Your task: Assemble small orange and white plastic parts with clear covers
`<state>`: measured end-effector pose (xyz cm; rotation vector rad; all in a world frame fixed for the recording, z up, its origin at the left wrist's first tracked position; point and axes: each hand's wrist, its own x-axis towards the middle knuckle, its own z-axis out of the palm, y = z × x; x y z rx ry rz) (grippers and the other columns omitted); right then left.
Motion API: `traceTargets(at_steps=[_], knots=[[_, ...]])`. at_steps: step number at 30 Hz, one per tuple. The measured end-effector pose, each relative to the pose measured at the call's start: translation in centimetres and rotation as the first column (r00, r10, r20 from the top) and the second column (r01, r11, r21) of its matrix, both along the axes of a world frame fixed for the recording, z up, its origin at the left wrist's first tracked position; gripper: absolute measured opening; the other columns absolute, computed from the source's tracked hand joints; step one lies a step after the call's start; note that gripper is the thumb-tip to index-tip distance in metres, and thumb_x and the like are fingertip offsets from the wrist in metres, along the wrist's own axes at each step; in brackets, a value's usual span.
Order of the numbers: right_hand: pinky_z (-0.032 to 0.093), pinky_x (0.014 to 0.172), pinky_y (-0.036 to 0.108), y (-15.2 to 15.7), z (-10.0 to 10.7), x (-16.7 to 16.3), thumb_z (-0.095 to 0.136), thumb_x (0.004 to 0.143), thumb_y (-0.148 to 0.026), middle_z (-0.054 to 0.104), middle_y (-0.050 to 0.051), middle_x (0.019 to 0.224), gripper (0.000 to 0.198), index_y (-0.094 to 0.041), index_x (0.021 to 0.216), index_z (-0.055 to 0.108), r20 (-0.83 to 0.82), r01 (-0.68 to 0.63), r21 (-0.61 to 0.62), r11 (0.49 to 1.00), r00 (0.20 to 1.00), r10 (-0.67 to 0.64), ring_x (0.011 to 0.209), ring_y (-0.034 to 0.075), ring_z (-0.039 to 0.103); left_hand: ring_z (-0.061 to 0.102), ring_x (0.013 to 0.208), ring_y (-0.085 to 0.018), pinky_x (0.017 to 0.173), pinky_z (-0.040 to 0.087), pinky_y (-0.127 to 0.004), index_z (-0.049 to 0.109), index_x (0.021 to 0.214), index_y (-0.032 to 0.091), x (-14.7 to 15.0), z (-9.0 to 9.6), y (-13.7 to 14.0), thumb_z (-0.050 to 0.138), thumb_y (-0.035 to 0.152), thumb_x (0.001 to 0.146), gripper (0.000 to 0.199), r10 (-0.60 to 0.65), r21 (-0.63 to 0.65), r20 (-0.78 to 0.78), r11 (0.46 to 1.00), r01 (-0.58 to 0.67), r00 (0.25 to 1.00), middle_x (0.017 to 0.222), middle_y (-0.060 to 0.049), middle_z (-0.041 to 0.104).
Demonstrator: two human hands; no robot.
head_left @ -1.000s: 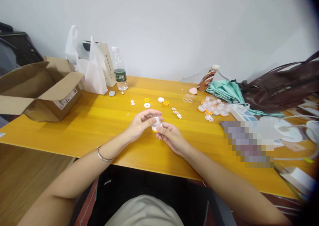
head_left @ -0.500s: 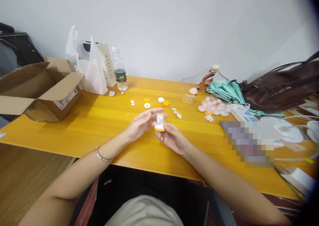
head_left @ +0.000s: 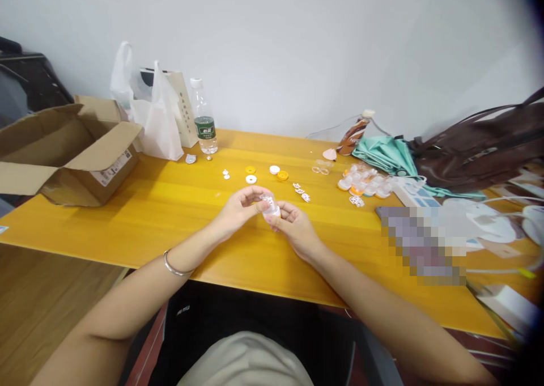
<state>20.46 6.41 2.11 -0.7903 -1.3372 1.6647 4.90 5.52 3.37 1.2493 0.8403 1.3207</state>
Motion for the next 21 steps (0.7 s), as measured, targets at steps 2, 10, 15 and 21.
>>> traceTargets(at_steps=[2,10,15,21], knots=[[0.035,0.053,0.022,0.06,0.02,0.08,0.074,0.064,-0.029,0.057,-0.005,0.063,0.022,-0.019,0.080,0.062,0.012,-0.020,0.001,1.000,1.000,0.020,0.054,0.007,0.045,0.057,0.080,-0.013,0.077,0.042,-0.026,0.064,0.090,0.016,-0.13,-0.06,-0.04,0.070,0.028,0.070,0.024,-0.015,0.012,0.002,1.000,0.015,1.000,0.087,-0.003,0.064],[0.036,0.051,0.020,-0.26,0.07,0.45,0.069,0.068,-0.043,0.057,-0.001,0.058,0.030,-0.015,0.078,0.064,-0.201,-0.317,-0.192,0.929,0.939,0.279,0.053,0.008,0.047,0.057,0.075,-0.014,0.069,0.043,-0.025,0.065,0.099,0.017,-0.63,0.04,-0.31,0.065,0.035,0.075,0.030,-0.244,-0.008,0.113,0.969,0.246,0.963,0.090,-0.005,0.064],[0.038,0.055,0.019,-0.18,0.23,0.59,0.070,0.069,-0.038,0.059,-0.001,0.062,0.024,-0.016,0.077,0.064,-0.194,-0.319,-0.151,0.936,0.938,0.288,0.055,0.007,0.050,0.059,0.083,-0.015,0.075,0.044,-0.027,0.058,0.114,0.018,-0.70,0.40,-0.53,0.055,0.034,0.083,0.035,-0.327,0.027,0.068,0.945,0.326,0.943,0.105,-0.009,0.062],[0.041,0.060,0.023,-0.15,-0.16,0.11,0.070,0.070,-0.034,0.062,-0.001,0.066,0.018,-0.018,0.076,0.065,-0.073,-0.161,0.021,0.987,0.984,0.162,0.059,0.009,0.053,0.059,0.078,-0.015,0.071,0.045,-0.025,0.060,0.102,0.015,-0.51,0.16,-0.44,0.061,0.033,0.079,0.030,-0.160,0.121,0.003,0.980,0.159,0.987,0.094,-0.008,0.064]])
